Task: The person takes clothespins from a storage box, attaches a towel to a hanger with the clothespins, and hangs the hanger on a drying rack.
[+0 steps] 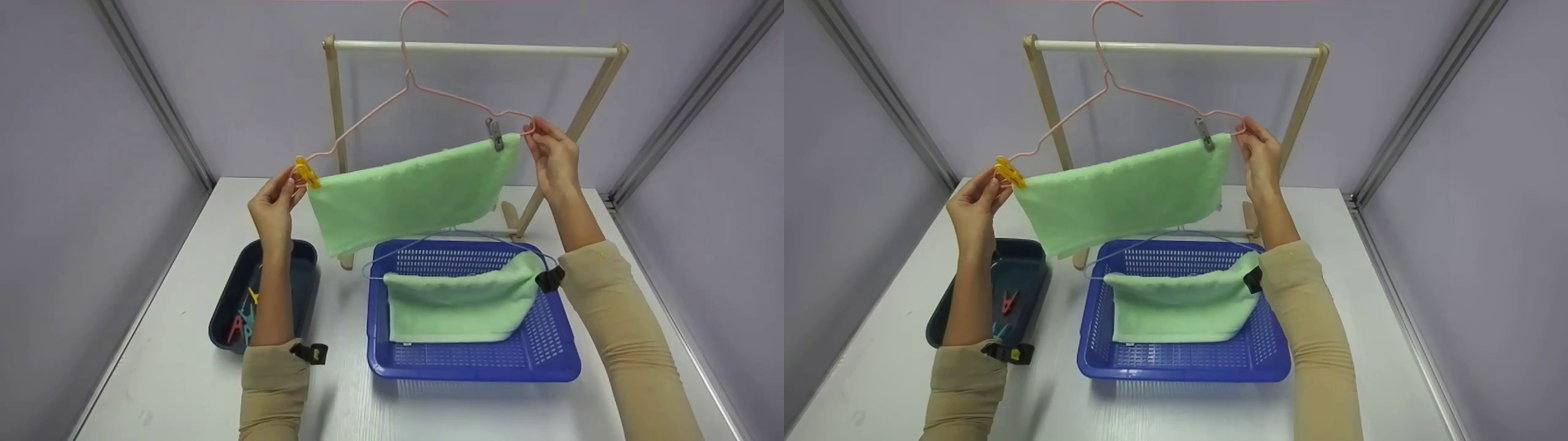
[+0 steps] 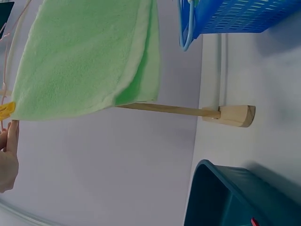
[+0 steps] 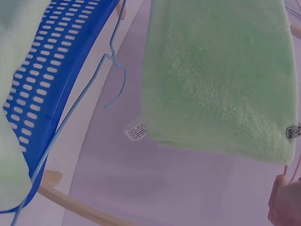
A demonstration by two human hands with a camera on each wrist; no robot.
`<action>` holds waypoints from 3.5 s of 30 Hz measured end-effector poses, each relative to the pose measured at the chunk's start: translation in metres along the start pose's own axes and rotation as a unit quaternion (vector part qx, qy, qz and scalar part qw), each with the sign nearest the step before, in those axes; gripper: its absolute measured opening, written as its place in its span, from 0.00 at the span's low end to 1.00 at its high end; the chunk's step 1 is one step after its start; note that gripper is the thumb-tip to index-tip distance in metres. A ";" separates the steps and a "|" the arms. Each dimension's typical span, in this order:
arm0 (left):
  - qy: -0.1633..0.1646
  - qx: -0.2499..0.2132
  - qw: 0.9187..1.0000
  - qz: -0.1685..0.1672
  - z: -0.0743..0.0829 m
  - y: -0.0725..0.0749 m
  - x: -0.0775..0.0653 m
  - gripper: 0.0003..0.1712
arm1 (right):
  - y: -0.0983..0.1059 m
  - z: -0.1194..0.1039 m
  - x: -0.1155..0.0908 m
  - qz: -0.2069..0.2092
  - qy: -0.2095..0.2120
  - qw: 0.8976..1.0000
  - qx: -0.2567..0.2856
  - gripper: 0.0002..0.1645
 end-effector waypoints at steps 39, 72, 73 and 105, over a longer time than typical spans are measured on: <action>-0.008 0.002 0.999 0.045 -0.034 0.016 0.005 0.13 | -0.007 0.056 0.051 -0.059 -0.005 0.978 -0.199 0.27; -0.014 0.042 0.999 -0.015 -0.040 0.020 -0.003 0.13 | -0.015 0.049 0.064 -0.122 -0.003 0.816 -0.566 0.29; -0.013 0.042 0.999 -0.015 -0.040 0.020 -0.003 0.13 | -0.014 0.049 0.064 -0.121 -0.002 0.818 -0.563 0.29; 0.016 0.101 0.993 -0.063 -0.041 0.022 -0.025 0.12 | 0.016 0.058 0.059 -0.166 -0.019 0.846 -0.506 0.29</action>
Point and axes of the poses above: each hand's wrist, its own x-axis towards the middle knuckle, its own y-axis out of the back of the hand, z = x × y, the point moved 4 cm from there along x, towards the middle knuckle, and after that the axes turned 10 degrees about z, right-handed, at the moved point
